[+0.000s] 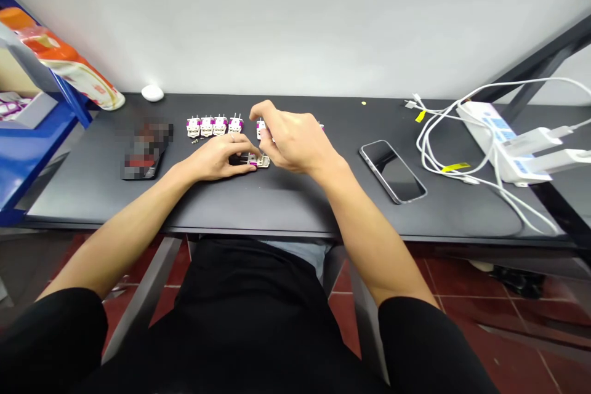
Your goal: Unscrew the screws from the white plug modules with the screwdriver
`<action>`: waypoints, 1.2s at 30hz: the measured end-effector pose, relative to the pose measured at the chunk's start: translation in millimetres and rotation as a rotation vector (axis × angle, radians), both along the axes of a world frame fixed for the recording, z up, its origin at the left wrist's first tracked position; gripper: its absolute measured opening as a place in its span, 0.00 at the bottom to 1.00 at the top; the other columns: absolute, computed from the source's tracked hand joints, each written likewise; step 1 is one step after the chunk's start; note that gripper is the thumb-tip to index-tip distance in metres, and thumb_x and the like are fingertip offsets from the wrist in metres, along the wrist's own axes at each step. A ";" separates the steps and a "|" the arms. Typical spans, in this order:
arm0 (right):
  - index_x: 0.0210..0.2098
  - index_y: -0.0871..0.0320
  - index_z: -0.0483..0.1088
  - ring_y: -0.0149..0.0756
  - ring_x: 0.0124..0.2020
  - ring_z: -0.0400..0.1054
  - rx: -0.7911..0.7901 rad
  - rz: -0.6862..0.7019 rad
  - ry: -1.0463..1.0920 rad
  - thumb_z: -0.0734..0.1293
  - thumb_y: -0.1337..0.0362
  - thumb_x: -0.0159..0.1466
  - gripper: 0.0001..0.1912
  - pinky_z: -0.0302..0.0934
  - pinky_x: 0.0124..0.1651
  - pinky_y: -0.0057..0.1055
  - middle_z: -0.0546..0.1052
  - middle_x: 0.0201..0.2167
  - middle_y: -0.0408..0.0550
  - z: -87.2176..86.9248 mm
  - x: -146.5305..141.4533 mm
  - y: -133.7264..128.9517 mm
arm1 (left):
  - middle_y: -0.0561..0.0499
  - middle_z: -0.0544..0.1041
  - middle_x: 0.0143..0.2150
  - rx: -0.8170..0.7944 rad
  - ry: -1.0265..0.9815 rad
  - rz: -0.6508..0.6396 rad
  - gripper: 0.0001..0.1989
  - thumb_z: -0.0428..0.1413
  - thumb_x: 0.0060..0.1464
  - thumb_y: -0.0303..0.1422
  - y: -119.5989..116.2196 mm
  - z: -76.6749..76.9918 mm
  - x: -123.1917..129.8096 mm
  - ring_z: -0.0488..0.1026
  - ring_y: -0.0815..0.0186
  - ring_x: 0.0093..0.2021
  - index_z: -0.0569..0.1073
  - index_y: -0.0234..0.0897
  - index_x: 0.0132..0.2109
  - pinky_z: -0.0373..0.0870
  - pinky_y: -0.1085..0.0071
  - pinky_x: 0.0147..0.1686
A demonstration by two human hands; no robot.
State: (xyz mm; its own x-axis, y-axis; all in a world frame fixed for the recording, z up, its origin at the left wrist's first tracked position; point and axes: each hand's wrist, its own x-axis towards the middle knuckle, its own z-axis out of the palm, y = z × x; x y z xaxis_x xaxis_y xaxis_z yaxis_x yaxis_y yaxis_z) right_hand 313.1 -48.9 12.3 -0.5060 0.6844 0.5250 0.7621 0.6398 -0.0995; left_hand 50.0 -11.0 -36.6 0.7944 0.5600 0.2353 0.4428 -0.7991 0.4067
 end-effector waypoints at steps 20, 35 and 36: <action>0.59 0.58 0.73 0.38 0.30 0.73 0.012 0.038 -0.057 0.57 0.64 0.77 0.17 0.52 0.32 0.35 0.84 0.34 0.47 -2.8 -9.6 -2.7 | 0.46 0.82 0.47 0.046 0.016 0.021 0.18 0.62 0.72 0.45 0.8 -2.9 0.4 0.78 0.55 0.46 0.80 0.42 0.62 0.70 0.64 0.46; 0.58 0.57 0.70 0.41 0.31 0.71 -0.186 0.042 -0.058 0.55 0.63 0.78 0.17 0.55 0.36 0.36 0.85 0.38 0.50 6.6 -12.8 -5.0 | 0.44 0.82 0.49 0.036 -0.001 0.028 0.19 0.63 0.72 0.43 -1.8 -1.1 2.3 0.79 0.55 0.47 0.80 0.40 0.62 0.70 0.64 0.46; 0.58 0.56 0.69 0.41 0.33 0.72 -0.202 0.074 -0.048 0.55 0.64 0.77 0.16 0.56 0.37 0.36 0.85 0.40 0.51 6.5 -12.3 -4.8 | 0.44 0.82 0.49 0.033 -0.003 0.024 0.18 0.64 0.71 0.43 -1.9 -0.5 2.4 0.78 0.55 0.47 0.80 0.40 0.62 0.70 0.64 0.46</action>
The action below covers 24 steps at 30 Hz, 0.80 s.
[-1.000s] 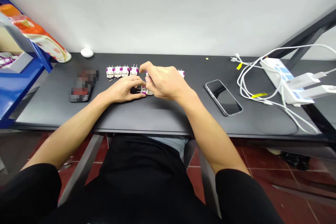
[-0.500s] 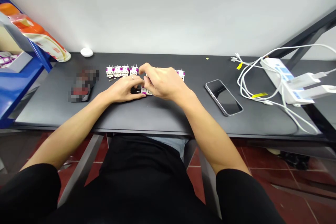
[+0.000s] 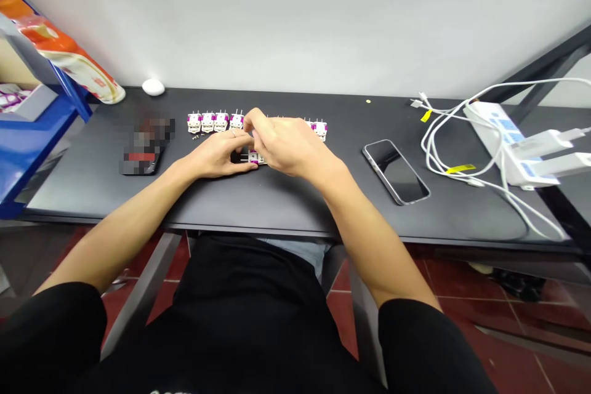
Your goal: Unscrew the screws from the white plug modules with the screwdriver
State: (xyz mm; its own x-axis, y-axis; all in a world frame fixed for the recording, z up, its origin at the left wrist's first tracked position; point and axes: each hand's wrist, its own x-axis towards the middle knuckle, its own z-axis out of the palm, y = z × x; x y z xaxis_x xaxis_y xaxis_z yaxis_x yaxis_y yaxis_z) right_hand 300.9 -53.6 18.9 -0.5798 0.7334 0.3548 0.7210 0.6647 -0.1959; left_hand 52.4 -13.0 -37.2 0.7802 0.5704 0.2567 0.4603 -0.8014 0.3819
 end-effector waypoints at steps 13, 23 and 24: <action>0.58 0.55 0.70 0.45 0.35 0.70 -0.013 -0.035 -0.051 0.54 0.61 0.81 0.15 0.63 0.46 0.41 0.82 0.38 0.50 5.5 3.2 -3.2 | 0.46 0.82 0.47 0.004 -0.006 -0.007 0.19 0.64 0.71 0.42 1.5 -2.6 -1.0 0.78 0.56 0.46 0.80 0.40 0.63 0.71 0.64 0.45; 0.58 0.56 0.69 0.46 0.32 0.69 -0.034 -0.050 -0.084 0.54 0.60 0.79 0.16 0.57 0.39 0.39 0.80 0.34 0.49 5.9 6.4 -1.0 | 0.44 0.83 0.48 -0.006 -0.010 -0.016 0.19 0.63 0.72 0.42 1.2 -2.1 -1.4 0.79 0.55 0.47 0.79 0.40 0.63 0.73 0.63 0.48; 0.57 0.55 0.69 0.45 0.33 0.69 -0.029 -0.041 -0.066 0.55 0.63 0.78 0.16 0.57 0.38 0.38 0.80 0.34 0.48 4.9 6.6 -0.7 | 0.44 0.83 0.49 -0.008 -0.003 -0.015 0.19 0.63 0.72 0.43 1.2 -1.8 -1.4 0.79 0.55 0.47 0.79 0.40 0.63 0.73 0.63 0.48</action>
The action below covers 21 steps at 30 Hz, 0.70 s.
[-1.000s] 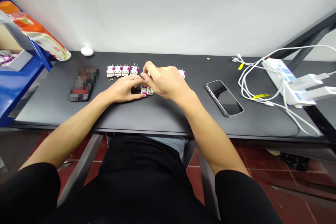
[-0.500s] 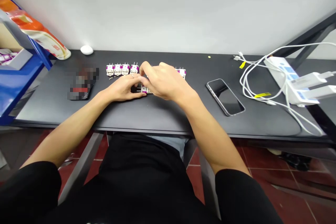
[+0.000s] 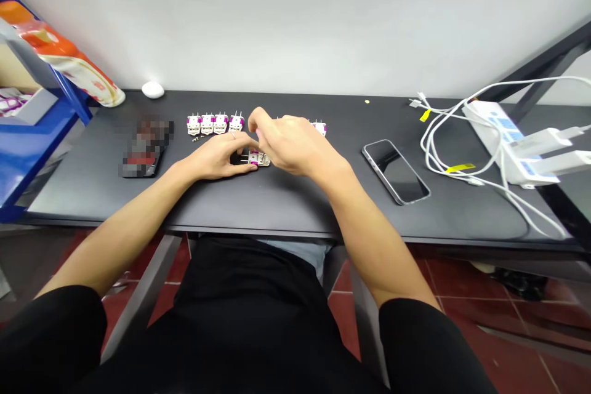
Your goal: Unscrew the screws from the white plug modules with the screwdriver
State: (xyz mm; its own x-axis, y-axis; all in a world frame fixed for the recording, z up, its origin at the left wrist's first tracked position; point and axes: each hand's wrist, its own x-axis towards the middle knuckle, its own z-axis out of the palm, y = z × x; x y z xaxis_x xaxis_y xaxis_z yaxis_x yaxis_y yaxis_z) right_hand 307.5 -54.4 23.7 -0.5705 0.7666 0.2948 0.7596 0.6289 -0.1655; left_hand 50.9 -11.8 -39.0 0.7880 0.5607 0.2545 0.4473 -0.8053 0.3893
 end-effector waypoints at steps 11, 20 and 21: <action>0.56 0.55 0.71 0.44 0.31 0.70 0.034 0.011 0.032 0.55 0.61 0.79 0.15 0.57 0.35 0.38 0.81 0.33 0.48 -0.8 1.6 0.8 | 0.44 0.83 0.50 -0.021 0.010 -0.001 0.20 0.62 0.73 0.45 -0.1 0.1 0.1 0.79 0.55 0.47 0.79 0.40 0.64 0.71 0.62 0.47; 0.58 0.56 0.71 0.48 0.36 0.73 0.080 0.025 0.009 0.57 0.61 0.78 0.16 0.62 0.43 0.41 0.84 0.40 0.53 0.3 0.9 -1.0 | 0.43 0.83 0.51 -0.021 -0.004 -0.009 0.19 0.62 0.73 0.44 0.1 -0.3 0.1 0.79 0.55 0.47 0.80 0.40 0.63 0.71 0.63 0.47; 0.59 0.57 0.71 0.47 0.34 0.72 0.069 -0.008 -0.018 0.56 0.59 0.79 0.17 0.60 0.41 0.40 0.82 0.36 0.51 1.1 0.7 -1.0 | 0.43 0.83 0.51 -0.020 -0.002 -0.008 0.19 0.62 0.73 0.44 0.2 -0.4 0.1 0.79 0.55 0.47 0.79 0.40 0.63 0.71 0.63 0.47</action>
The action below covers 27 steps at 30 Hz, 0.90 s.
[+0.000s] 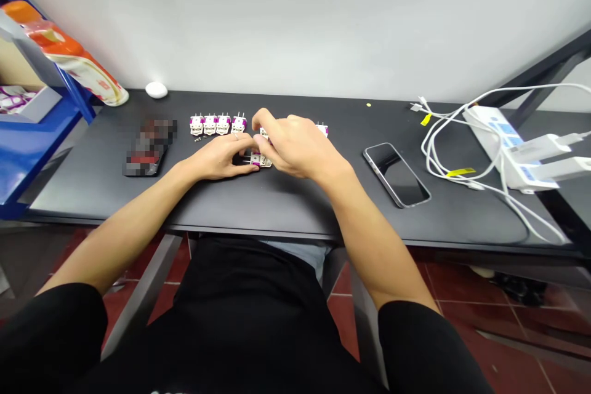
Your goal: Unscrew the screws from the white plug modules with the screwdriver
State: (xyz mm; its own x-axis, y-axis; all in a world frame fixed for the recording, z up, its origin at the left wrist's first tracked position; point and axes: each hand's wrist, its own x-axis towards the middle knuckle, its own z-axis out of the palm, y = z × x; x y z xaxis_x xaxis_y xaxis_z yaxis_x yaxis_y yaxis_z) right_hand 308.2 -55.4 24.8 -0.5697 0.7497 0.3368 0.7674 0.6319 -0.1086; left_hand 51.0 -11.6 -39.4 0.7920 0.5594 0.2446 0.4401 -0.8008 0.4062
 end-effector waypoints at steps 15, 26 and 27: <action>0.51 0.52 0.70 0.46 0.31 0.64 -0.022 0.056 0.003 0.55 0.61 0.80 0.13 0.65 0.49 0.45 0.79 0.31 0.48 6.8 -0.3 -4.1 | 0.44 0.83 0.49 -0.024 0.002 0.011 0.19 0.62 0.72 0.44 -1.1 2.1 0.7 0.78 0.57 0.44 0.80 0.40 0.63 0.70 0.63 0.45; 0.58 0.54 0.71 0.47 0.39 0.72 0.004 0.107 0.017 0.57 0.63 0.77 0.16 0.66 0.51 0.45 0.84 0.46 0.54 2.6 -0.2 -3.1 | 0.45 0.81 0.47 -0.021 -0.002 0.013 0.19 0.62 0.72 0.45 -0.5 0.7 -0.1 0.77 0.57 0.42 0.79 0.40 0.62 0.70 0.63 0.44; 0.57 0.55 0.71 0.47 0.37 0.71 0.000 0.094 0.011 0.56 0.61 0.79 0.16 0.66 0.50 0.45 0.83 0.42 0.53 2.7 -0.4 -2.9 | 0.45 0.81 0.47 -0.016 -0.001 0.016 0.19 0.62 0.72 0.45 -0.7 1.0 0.0 0.77 0.57 0.42 0.79 0.40 0.62 0.70 0.63 0.43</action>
State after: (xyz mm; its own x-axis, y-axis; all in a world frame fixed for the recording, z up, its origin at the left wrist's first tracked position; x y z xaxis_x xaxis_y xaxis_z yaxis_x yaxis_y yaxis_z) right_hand 307.8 -58.3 27.5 -0.6338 0.6933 0.3429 0.7036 0.7010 -0.1166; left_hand 51.0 -12.3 -38.4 0.7827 0.5759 0.2361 0.4526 -0.7871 0.4191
